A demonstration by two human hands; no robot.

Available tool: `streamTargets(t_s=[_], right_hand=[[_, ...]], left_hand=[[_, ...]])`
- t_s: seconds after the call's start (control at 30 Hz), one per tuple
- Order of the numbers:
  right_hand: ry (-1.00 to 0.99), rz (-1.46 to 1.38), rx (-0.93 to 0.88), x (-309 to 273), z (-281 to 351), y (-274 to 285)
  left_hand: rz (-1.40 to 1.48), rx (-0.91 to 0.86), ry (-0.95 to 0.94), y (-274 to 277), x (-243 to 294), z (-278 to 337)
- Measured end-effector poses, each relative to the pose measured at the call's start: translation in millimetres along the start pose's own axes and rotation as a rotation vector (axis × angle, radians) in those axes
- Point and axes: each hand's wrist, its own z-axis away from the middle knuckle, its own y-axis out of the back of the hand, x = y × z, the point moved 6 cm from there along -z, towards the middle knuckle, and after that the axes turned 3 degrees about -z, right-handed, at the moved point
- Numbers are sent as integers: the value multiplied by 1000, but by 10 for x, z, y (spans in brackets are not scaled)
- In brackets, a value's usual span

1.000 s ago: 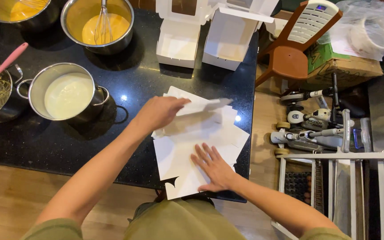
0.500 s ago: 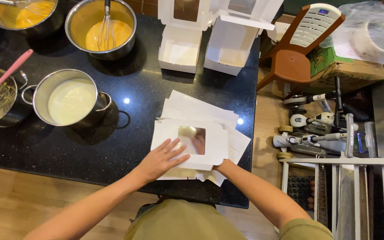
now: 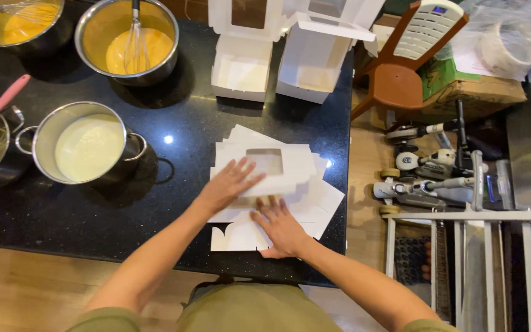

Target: Folding several white cardboard cake boxes on a kitchen counter.

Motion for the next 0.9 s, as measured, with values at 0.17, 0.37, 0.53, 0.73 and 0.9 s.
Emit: streamTargets(t_s=[0.17, 0.37, 0.53, 0.73, 0.9], right_hand=[[204, -102, 164, -182, 131, 175], [162, -313, -72, -91, -133, 438], [-16, -402, -138, 269, -464, 236], [-45, -492, -66, 393, -430, 257], [-74, -666, -380, 39, -211, 693]], left_hand=[[113, 179, 287, 1083, -411, -494], [6, 595, 492, 2065, -294, -525], [349, 294, 590, 1281, -296, 51], [653, 6, 1202, 153, -723, 971], [636, 160, 1149, 191, -803, 933]])
